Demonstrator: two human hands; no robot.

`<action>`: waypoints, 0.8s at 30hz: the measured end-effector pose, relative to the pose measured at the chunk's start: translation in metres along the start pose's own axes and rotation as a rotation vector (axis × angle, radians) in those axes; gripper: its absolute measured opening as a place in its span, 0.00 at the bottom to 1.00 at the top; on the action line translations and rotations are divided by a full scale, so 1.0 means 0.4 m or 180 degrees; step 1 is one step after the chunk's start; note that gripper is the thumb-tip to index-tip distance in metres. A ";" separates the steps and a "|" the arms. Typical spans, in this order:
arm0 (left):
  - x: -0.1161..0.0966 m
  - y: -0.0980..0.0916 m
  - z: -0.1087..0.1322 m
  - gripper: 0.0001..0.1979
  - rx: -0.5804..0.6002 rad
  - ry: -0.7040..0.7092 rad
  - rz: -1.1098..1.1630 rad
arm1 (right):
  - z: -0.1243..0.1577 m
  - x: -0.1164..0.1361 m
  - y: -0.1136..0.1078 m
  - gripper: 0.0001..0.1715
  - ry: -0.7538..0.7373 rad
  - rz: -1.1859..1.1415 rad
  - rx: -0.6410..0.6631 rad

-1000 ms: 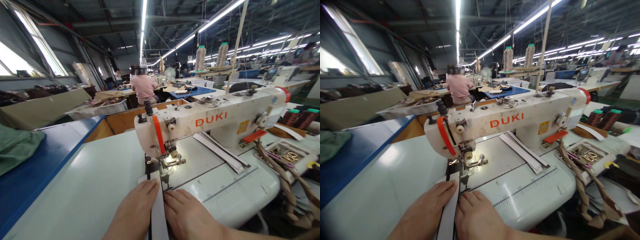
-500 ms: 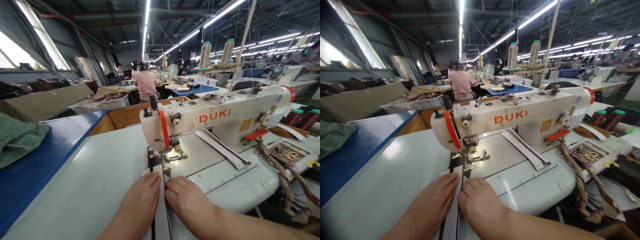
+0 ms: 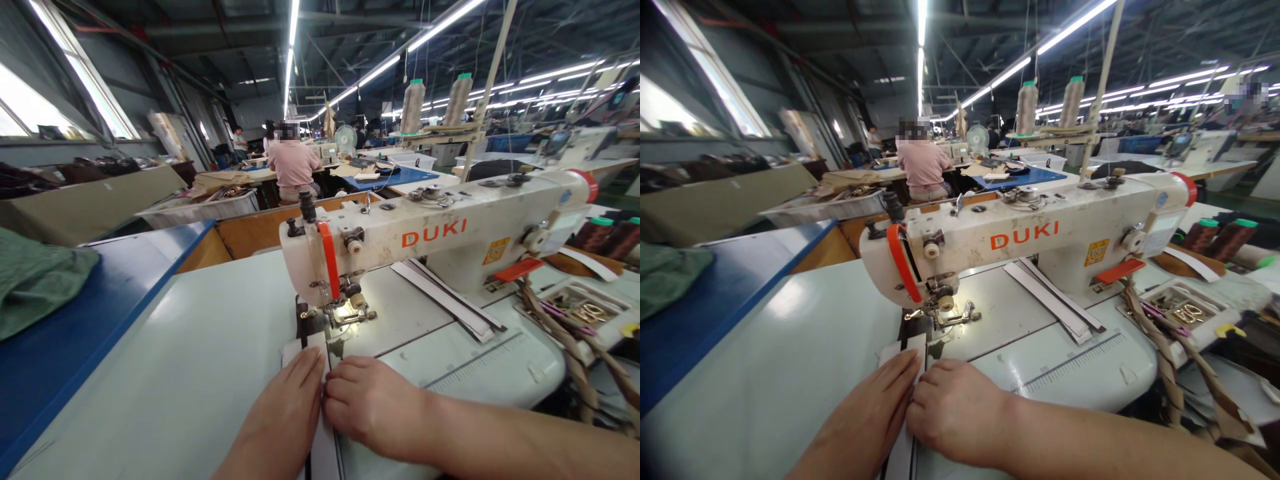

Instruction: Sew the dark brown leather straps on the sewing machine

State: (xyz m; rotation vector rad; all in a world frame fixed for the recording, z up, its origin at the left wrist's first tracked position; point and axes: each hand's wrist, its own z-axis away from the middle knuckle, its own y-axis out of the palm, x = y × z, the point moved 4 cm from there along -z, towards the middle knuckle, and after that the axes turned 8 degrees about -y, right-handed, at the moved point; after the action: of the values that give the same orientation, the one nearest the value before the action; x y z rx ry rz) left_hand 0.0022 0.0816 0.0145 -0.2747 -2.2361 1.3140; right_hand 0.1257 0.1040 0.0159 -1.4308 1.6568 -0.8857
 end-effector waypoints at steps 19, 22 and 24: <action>0.011 0.015 -0.088 0.21 -0.0334 -0.0133 0.0154 | 0.014 -0.093 -0.021 0.16 -0.0019 0.0042 0.0084; 0.009 0.010 -0.098 0.22 -0.0371 -0.0018 0.0053 | 0.015 -0.096 -0.020 0.16 -0.0006 0.0024 0.0106; 0.010 0.011 -0.102 0.21 -0.0357 0.0030 0.0021 | 0.016 -0.099 -0.018 0.16 0.0002 0.0014 0.0112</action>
State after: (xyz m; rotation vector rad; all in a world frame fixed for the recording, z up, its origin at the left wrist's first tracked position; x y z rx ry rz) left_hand 0.0204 0.1164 0.0280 -0.3286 -2.3063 1.1901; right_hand 0.1380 0.1421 0.0232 -1.4028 1.6364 -0.9087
